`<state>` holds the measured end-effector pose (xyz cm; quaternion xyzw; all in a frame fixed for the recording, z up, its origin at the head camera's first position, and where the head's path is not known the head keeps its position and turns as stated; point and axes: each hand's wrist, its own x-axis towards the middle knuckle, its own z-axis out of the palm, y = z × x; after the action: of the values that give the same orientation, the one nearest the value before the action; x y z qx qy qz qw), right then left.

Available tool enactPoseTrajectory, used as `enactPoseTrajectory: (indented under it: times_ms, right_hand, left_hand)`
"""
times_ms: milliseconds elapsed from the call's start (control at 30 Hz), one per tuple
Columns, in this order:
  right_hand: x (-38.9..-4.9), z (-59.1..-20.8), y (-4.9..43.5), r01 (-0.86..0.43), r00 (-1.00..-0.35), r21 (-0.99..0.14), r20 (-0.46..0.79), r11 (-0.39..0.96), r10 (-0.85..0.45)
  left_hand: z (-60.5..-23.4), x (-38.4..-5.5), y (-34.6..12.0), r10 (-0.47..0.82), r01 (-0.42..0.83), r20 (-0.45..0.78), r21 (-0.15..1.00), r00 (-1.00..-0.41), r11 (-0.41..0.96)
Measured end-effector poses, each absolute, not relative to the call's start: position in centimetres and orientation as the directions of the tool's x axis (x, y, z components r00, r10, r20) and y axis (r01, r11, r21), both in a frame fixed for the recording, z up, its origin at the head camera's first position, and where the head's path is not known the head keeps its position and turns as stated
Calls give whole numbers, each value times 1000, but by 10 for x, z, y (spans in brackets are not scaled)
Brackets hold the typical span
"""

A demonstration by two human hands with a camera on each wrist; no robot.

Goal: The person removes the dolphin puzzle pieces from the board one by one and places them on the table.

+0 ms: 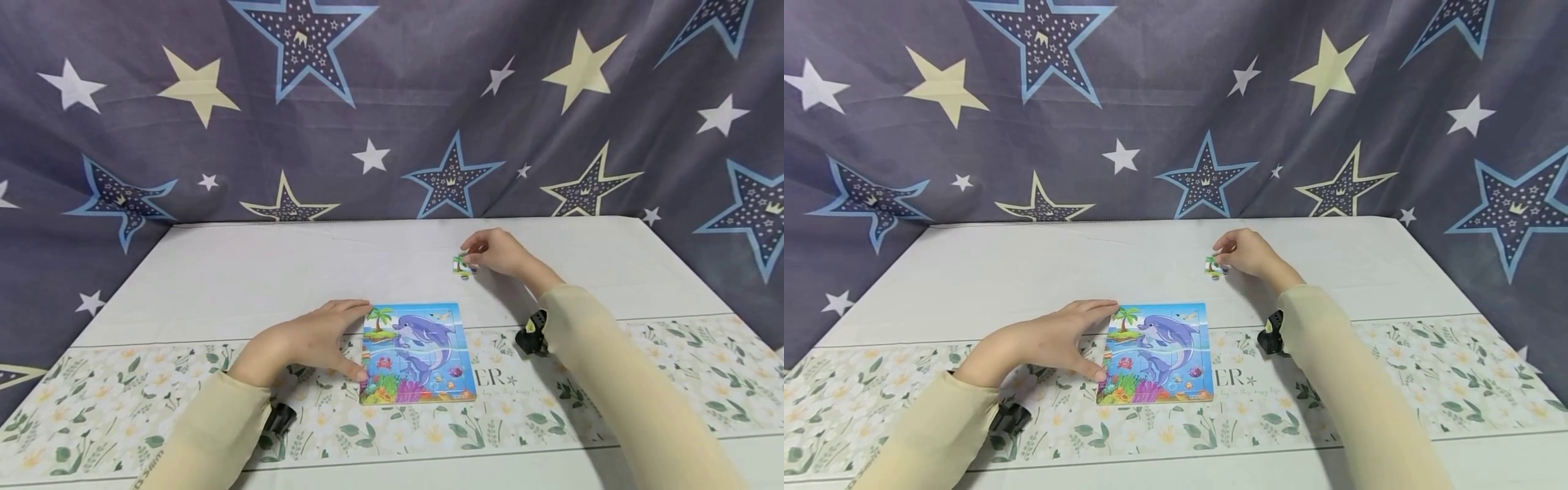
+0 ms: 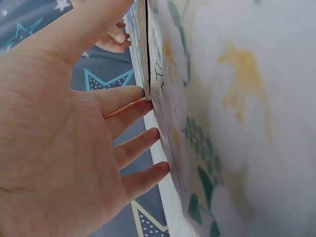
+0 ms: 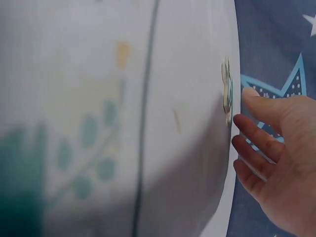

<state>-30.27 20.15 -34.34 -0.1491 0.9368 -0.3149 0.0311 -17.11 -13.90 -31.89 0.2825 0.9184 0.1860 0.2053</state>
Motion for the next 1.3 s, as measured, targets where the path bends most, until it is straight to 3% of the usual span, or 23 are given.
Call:
enactPoseTrajectory:
  times_ms: [500,800,1300]
  right_hand:
    - [-265,-334,172,-465,-863,-611,152,640,-482]
    - [-242,-330,148,-516,-806,-631,130,579,-578]
    - [-222,-324,116,-541,-686,-653,-21,530,-727]
  left_hand:
    - [-318,-172,-141,591,439,-279,452,-757,777]
    - [-320,-172,-142,578,424,-282,454,-766,784]
    - [-320,-174,-139,576,444,-268,422,-772,791]
